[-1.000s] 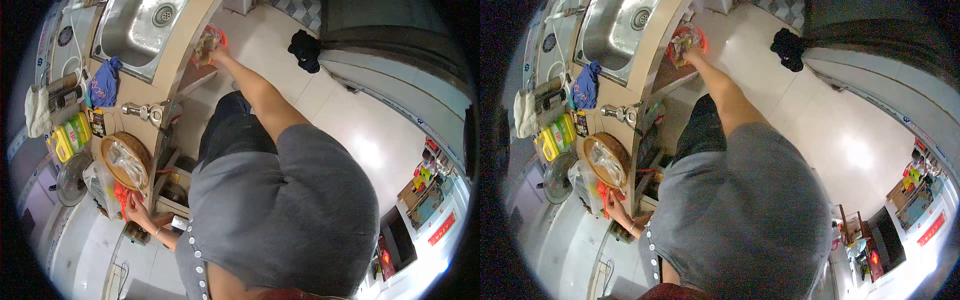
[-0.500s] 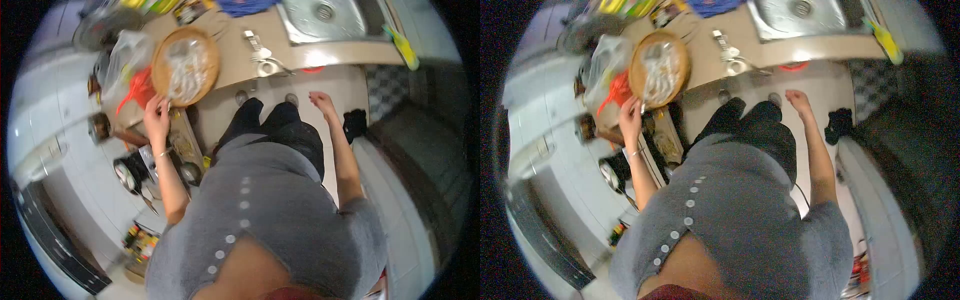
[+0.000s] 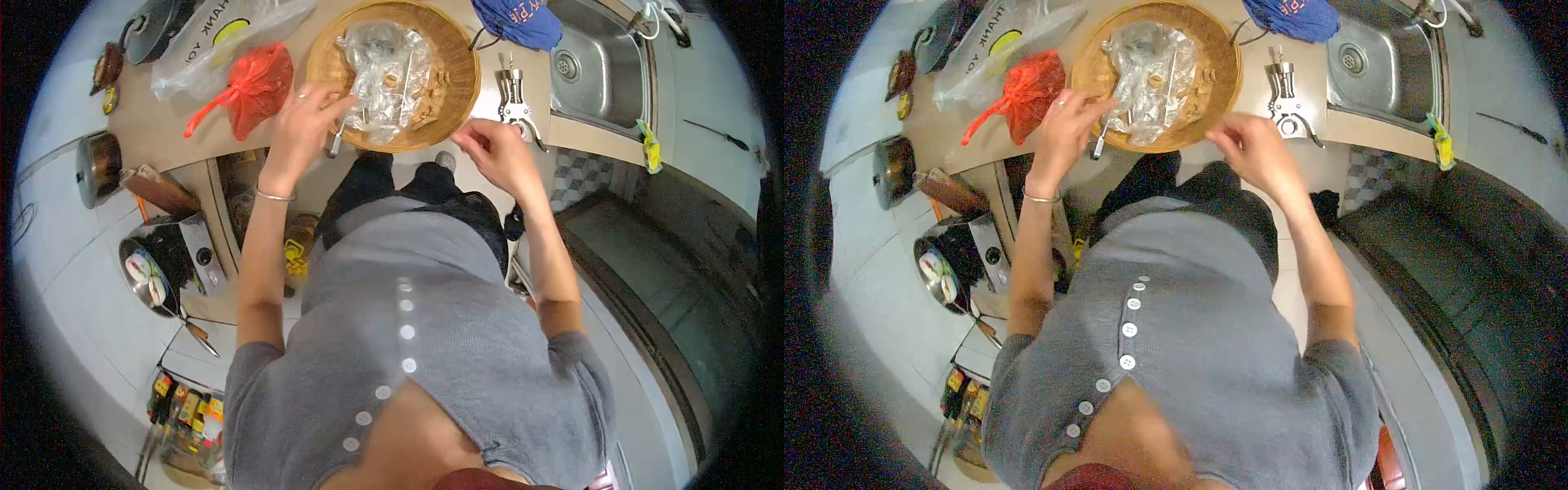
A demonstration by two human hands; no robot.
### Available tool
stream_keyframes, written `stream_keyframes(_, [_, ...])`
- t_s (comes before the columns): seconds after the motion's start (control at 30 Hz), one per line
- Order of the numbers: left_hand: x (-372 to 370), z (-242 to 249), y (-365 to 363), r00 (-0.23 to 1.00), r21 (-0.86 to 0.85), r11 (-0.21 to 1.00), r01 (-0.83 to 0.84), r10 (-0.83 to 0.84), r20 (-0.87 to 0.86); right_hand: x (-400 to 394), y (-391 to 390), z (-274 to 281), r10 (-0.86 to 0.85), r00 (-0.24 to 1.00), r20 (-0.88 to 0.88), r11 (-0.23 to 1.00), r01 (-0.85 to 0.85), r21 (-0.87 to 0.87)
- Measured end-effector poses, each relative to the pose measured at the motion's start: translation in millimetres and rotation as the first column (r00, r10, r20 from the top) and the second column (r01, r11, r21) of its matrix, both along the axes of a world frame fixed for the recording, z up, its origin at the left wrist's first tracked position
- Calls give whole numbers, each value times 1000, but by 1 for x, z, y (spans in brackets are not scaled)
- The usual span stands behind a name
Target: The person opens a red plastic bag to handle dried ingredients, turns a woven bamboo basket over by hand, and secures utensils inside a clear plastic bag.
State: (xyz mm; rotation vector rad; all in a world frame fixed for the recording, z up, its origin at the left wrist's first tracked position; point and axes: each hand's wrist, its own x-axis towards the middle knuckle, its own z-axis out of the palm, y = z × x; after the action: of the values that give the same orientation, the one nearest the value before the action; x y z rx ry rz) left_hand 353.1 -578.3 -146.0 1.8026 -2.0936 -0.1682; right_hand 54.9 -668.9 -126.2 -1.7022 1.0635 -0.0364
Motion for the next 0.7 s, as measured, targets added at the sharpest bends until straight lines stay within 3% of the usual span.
stream_keyframes(0.03, [2,-1,-5,992,30,993,114,-116,46,16,0,-5,-13,1000,-6,954,10,-301])
stream_keyframes(0.07, [4,-5,-10,992,24,992,122,-122,24,28,1,-7,-20,1000,-10,818,10,-575])
stream_keyframes(0.17, [12,-14,-23,961,34,961,276,-276,14,47,3,-1,-142,980,-142,751,12,-661])
stream_keyframes(0.37, [25,-41,-41,899,106,893,437,-430,-83,50,11,-13,-202,965,-169,767,48,-640])
stream_keyframes(0.47, [25,-41,-46,891,216,867,448,-414,-187,56,5,-20,-162,984,-77,743,70,-665])
stream_keyframes(0.53, [25,-33,-47,883,205,892,404,-321,-343,63,-3,-34,-152,981,-119,756,38,-653])
stream_keyframes(0.7, [31,-15,-50,826,224,896,384,-225,-516,98,-10,-48,-99,976,-196,859,-15,-511])
